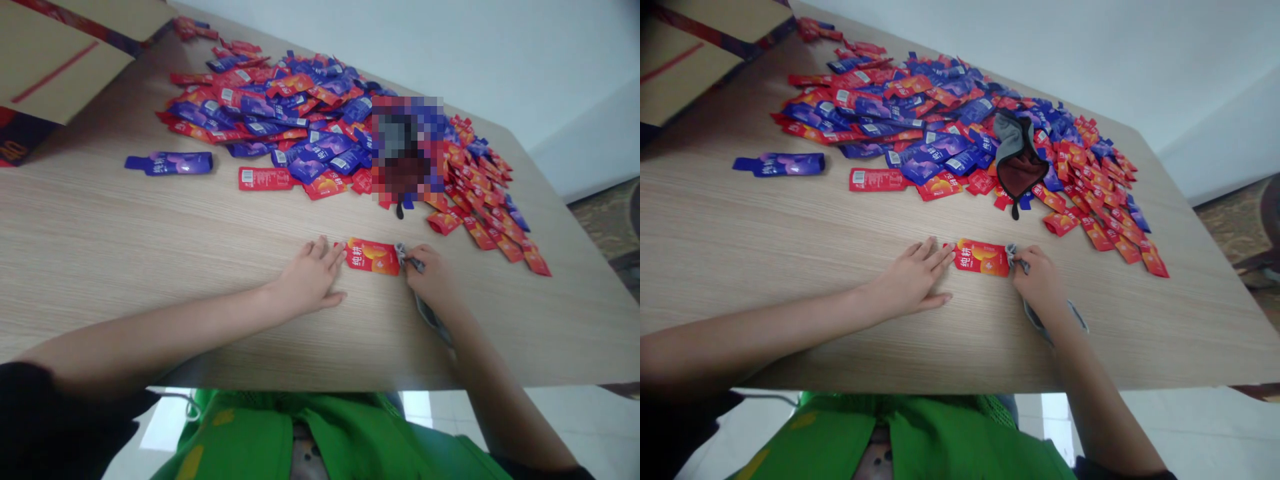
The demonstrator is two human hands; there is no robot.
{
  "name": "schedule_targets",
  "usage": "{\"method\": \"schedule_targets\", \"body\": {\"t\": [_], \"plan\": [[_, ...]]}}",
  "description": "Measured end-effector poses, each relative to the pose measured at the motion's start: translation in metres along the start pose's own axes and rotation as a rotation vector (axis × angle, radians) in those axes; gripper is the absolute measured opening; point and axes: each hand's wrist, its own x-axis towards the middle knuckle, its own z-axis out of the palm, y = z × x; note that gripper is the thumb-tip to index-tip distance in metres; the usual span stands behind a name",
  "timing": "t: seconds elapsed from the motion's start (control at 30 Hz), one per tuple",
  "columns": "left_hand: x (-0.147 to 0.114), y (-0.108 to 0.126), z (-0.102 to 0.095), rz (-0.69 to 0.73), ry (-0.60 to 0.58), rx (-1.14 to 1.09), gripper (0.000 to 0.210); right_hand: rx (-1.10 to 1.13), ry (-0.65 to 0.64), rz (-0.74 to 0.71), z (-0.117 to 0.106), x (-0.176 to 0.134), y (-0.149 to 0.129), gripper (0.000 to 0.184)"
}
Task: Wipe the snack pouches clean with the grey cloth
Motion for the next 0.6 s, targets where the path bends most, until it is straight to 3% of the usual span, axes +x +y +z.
{"method": "schedule_targets", "body": {"t": [0.1,0.17,0.27,0.33,0.47,0.6], "plan": [[0.0,-0.003,0.003,0.016,0.02,-0.016,0.078,0.02,-0.054,-0.032,-0.008,0.005,0.012,0.019],[0.0,-0.004,0.004,0.024,0.031,-0.021,0.078,0.022,-0.018,-0.036,-0.014,0.008,0.01,0.02],[0.0,-0.006,0.005,0.033,0.043,-0.028,0.078,0.067,0.161,-0.044,-0.021,0.011,-0.012,0.02],[0.0,-0.006,0.006,0.04,0.054,-0.032,0.078,0.135,0.194,-0.135,-0.018,0.012,-0.036,0.021],[0.0,-0.006,0.005,0.041,0.051,-0.032,0.074,0.101,-0.002,-0.41,0.005,0.008,-0.07,0.024],[0.0,-0.005,0.003,0.032,0.032,-0.033,0.076,-0.013,-0.061,-0.391,0.017,0.001,-0.06,0.023]]}}
